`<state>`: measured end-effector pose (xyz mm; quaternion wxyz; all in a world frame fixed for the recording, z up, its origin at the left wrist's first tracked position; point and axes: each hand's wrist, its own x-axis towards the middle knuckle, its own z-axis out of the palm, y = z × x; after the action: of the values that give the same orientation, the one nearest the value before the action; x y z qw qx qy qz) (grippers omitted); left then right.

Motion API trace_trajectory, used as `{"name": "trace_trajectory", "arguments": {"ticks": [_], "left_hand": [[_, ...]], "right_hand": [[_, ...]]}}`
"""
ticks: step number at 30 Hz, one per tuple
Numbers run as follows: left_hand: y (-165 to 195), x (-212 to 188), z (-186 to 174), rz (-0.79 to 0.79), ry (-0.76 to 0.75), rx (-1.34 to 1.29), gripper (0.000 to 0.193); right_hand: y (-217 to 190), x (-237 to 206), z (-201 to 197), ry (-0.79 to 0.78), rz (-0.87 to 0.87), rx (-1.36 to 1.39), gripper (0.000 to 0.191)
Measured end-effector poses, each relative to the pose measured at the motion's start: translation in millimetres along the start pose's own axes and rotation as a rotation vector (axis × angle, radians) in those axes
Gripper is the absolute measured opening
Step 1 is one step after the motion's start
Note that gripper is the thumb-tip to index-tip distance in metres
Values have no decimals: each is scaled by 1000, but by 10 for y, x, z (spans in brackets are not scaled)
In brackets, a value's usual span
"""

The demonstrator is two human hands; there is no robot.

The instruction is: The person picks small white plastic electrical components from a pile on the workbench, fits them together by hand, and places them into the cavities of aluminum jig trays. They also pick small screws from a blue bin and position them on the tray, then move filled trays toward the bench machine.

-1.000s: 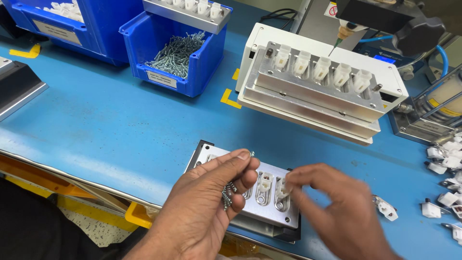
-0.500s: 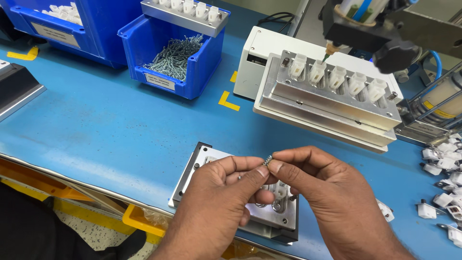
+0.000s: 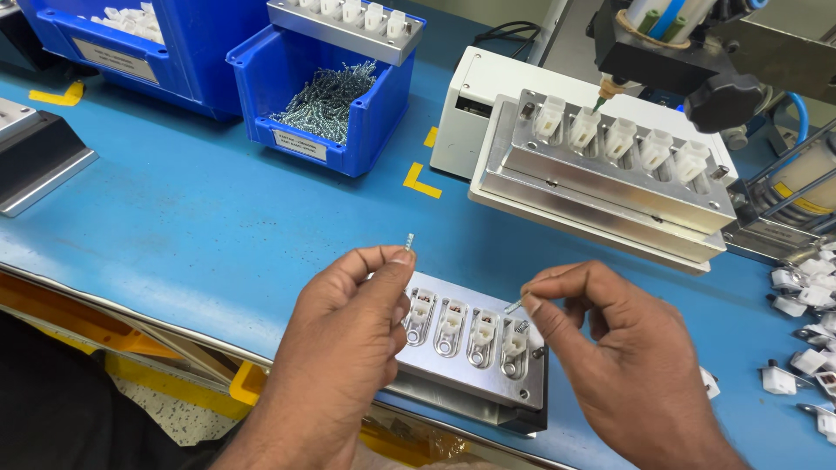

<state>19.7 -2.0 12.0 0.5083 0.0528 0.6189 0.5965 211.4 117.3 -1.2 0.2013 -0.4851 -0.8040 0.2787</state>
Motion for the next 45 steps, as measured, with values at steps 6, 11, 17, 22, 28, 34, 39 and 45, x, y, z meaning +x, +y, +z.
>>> {"name": "trace_trajectory", "arguments": {"ticks": [6, 11, 17, 22, 28, 34, 39, 45], "left_hand": [[-79, -56, 21, -54, -59, 6, 27], [-65, -96, 23, -70, -64, -1, 28], [-68, -101, 14, -83, -76, 17, 28], [-75, -100, 27, -124, -62, 29, 30], [-52, -115, 41, -128, -54, 46, 30], [-51, -119, 48, -132, -55, 57, 29], [-46, -106, 36, -134, -53, 49, 29], [-59, -88, 23, -109, -64, 36, 28]], "right_hand": [[-167, -42, 120, 45, -284, 6, 10], [-230, -16, 155, 42, -327, -69, 14], [-183, 12, 143, 7, -300, -128, 19], [-125, 24, 155, 29, -389, -72, 15], [-90, 74, 185, 11, -352, -77, 11], [-59, 101, 189, 16, -447, -50, 8], [-44, 112, 186, 25, -465, -75, 8], [13, 99, 215, 33, -528, -69, 9]]}}
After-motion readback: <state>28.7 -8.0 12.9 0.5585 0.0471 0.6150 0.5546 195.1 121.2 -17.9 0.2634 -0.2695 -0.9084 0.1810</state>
